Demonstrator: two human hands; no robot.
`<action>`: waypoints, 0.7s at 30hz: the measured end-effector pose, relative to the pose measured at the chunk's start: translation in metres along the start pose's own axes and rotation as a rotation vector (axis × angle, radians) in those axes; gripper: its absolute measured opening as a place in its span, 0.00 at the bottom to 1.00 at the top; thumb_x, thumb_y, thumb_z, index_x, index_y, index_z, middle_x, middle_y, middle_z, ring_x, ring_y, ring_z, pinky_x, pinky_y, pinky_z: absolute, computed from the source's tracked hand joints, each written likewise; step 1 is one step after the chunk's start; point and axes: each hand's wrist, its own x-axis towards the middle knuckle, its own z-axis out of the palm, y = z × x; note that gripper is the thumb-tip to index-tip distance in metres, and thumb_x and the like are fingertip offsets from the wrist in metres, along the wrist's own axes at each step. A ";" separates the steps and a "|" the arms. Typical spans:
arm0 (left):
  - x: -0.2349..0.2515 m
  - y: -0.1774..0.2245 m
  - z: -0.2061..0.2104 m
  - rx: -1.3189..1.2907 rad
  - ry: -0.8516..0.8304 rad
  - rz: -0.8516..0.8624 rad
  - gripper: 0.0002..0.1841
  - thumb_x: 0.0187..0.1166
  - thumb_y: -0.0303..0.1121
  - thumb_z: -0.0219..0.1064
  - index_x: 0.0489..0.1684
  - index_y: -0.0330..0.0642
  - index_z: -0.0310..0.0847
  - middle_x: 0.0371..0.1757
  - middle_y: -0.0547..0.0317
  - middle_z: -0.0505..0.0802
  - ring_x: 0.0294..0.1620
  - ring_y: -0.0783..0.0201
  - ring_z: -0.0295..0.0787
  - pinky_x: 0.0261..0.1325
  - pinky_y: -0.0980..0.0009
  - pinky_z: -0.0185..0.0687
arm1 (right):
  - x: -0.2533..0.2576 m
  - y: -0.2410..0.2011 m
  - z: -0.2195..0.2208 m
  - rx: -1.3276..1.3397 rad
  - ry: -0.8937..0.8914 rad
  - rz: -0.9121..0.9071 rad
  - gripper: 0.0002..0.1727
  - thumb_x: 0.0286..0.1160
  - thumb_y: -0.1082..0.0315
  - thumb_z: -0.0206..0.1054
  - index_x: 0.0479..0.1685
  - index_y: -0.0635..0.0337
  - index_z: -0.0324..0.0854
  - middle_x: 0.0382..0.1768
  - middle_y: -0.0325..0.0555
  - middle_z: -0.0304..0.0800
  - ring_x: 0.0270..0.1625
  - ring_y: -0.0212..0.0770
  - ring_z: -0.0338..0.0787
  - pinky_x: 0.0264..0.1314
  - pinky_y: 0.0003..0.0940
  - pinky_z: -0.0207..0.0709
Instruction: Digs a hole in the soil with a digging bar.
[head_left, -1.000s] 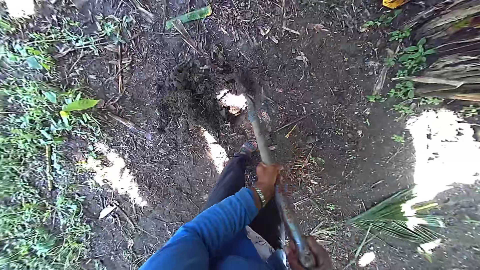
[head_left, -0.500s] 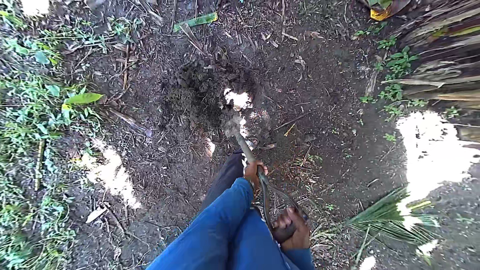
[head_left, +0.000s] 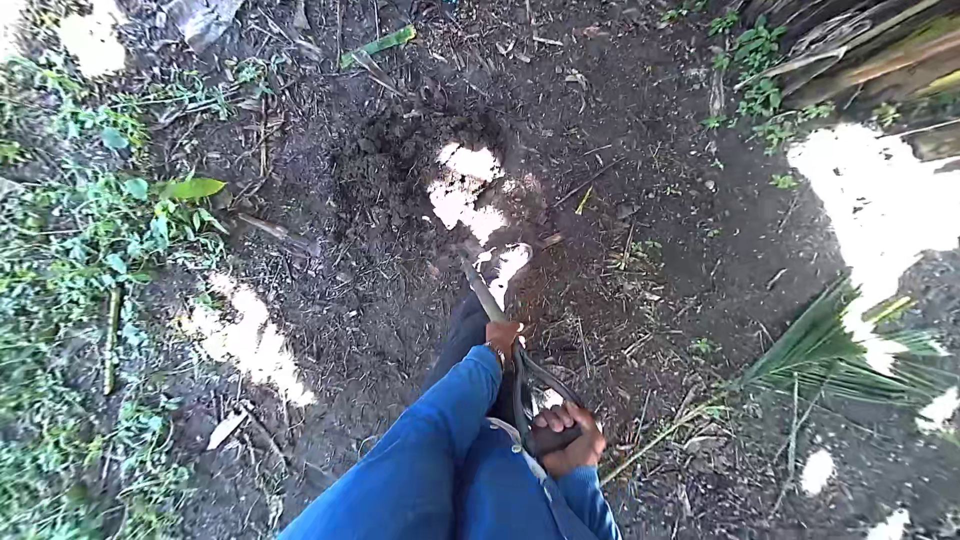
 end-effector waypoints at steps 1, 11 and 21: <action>-0.001 -0.008 -0.006 0.010 -0.019 -0.011 0.22 0.80 0.33 0.71 0.65 0.28 0.74 0.43 0.44 0.88 0.35 0.56 0.88 0.41 0.60 0.89 | 0.000 0.010 -0.005 -0.020 0.038 -0.014 0.18 0.71 0.65 0.54 0.10 0.48 0.74 0.07 0.33 0.74 0.11 0.34 0.78 0.21 0.34 0.80; -0.037 -0.005 -0.046 0.198 0.033 -0.027 0.27 0.76 0.24 0.68 0.75 0.27 0.65 0.51 0.42 0.85 0.42 0.56 0.86 0.46 0.61 0.86 | -0.021 0.059 0.001 -0.020 0.008 0.089 0.24 0.80 0.62 0.49 0.09 0.47 0.73 0.09 0.35 0.79 0.17 0.39 0.85 0.30 0.41 0.86; -0.038 0.086 -0.062 0.467 -0.116 -0.092 0.19 0.76 0.31 0.76 0.60 0.32 0.80 0.36 0.56 0.89 0.32 0.67 0.84 0.44 0.68 0.83 | -0.016 0.059 0.103 0.048 -0.012 0.047 0.23 0.79 0.64 0.52 0.10 0.49 0.76 0.08 0.35 0.77 0.14 0.39 0.83 0.26 0.40 0.86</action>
